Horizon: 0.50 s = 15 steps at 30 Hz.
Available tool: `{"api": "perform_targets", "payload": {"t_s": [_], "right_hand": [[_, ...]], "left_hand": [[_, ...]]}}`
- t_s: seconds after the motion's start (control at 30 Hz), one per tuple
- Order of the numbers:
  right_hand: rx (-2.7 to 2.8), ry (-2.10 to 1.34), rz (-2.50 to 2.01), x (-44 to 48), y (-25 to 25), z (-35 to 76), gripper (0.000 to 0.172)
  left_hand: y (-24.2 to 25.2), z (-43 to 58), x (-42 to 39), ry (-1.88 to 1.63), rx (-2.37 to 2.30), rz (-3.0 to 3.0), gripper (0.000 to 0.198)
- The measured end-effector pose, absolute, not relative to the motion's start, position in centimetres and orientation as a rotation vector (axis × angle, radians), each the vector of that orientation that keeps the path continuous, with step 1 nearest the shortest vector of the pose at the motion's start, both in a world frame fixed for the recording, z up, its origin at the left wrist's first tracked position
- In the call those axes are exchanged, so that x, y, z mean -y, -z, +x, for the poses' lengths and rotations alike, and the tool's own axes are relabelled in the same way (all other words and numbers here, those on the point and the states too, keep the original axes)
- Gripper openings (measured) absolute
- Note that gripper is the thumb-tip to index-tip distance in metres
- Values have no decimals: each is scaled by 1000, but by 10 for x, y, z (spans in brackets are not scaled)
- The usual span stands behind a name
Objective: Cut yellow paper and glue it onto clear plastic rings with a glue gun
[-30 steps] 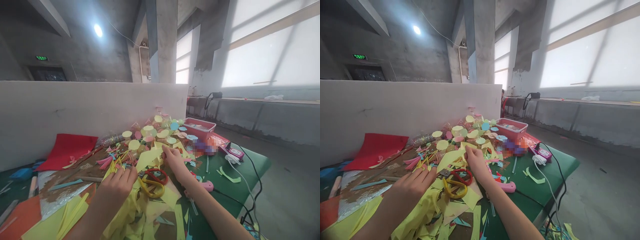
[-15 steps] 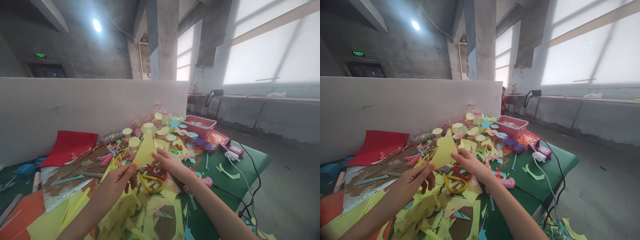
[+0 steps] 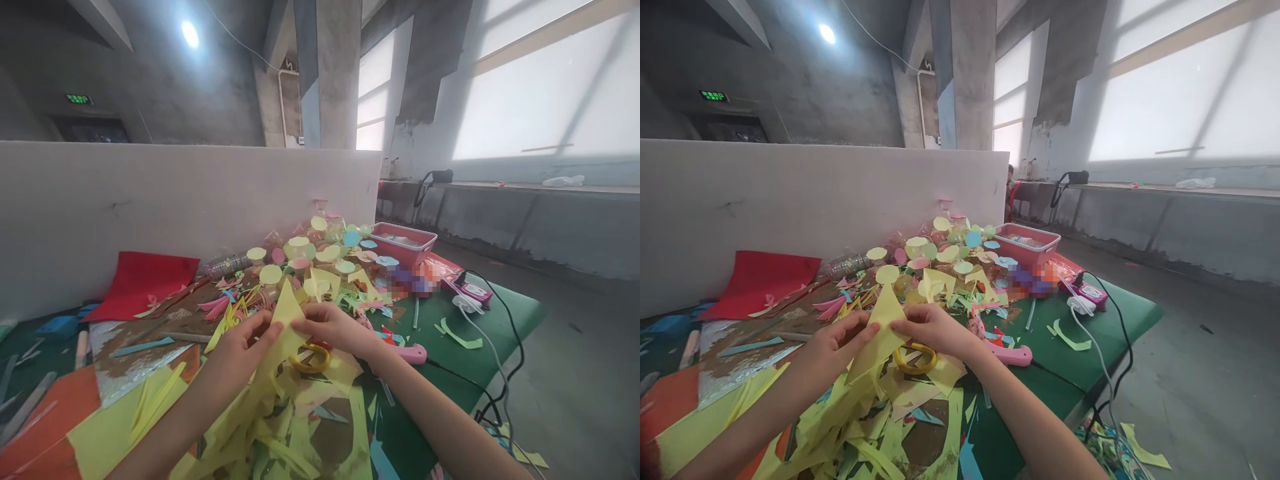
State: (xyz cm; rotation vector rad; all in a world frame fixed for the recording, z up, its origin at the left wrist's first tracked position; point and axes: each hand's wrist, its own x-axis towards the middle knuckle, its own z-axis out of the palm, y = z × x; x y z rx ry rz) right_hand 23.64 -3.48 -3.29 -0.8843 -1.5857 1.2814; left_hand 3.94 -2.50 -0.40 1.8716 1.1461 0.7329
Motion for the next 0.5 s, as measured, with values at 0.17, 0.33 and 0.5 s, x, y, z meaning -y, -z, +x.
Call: {"api": "perform_targets", "payload": {"t_s": [0.17,0.33,0.5], "right_hand": [[1503,-1290,-897,33,33,235,43],[1499,-1242,-867,30,35,237,40],[1504,-1172,-884,33,33,239,39]], "left_hand": [[7,41,18,-779,-1124,1779,35],[12,39,12,-816,-1088,1685,44],[14,38,14,-739,-986,1466,55]]}}
